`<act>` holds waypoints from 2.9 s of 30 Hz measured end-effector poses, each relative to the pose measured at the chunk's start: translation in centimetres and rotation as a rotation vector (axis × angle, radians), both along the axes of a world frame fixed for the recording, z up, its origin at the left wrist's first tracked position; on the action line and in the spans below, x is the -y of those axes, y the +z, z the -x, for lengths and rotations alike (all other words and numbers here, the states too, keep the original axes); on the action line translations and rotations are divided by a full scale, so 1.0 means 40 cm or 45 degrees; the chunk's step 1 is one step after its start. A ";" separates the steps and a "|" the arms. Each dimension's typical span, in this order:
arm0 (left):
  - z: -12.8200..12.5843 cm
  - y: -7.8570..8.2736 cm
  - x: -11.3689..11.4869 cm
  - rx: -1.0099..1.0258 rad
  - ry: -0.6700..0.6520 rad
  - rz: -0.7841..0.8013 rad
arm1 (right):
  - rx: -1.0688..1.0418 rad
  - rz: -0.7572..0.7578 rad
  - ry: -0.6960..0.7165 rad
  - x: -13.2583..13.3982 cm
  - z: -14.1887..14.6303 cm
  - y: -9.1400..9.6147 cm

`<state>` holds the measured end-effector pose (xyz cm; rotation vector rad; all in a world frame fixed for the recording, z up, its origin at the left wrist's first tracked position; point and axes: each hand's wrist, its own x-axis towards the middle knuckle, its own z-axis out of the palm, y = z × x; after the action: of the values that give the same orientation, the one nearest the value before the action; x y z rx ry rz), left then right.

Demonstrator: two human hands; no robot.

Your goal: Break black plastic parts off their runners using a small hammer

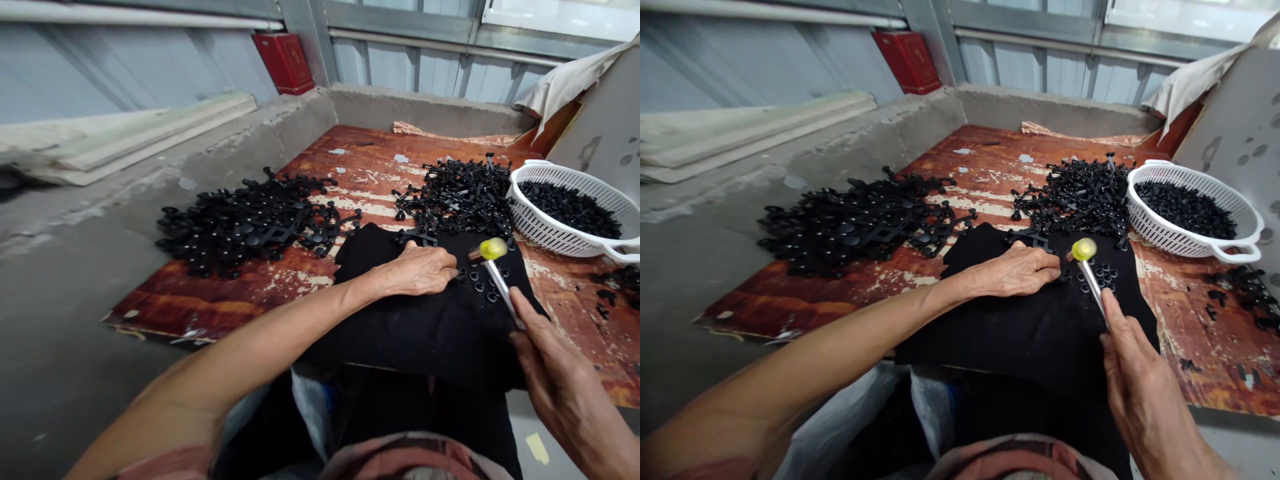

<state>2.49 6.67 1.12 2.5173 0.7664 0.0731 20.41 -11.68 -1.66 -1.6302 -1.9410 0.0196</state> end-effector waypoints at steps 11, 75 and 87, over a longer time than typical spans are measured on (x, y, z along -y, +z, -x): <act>0.001 -0.006 0.000 -0.013 0.004 -0.050 | -0.025 -0.017 -0.056 0.005 -0.005 -0.005; -0.029 -0.012 0.047 0.691 0.509 0.942 | -1.696 0.243 -0.511 0.059 0.064 -0.035; -0.067 -0.010 0.036 0.618 0.621 1.154 | -1.816 0.265 -0.615 0.075 0.066 -0.052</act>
<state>5.17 5.24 0.70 1.3543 0.9129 0.3895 17.77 -14.67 -3.76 -1.4373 -0.4608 0.9279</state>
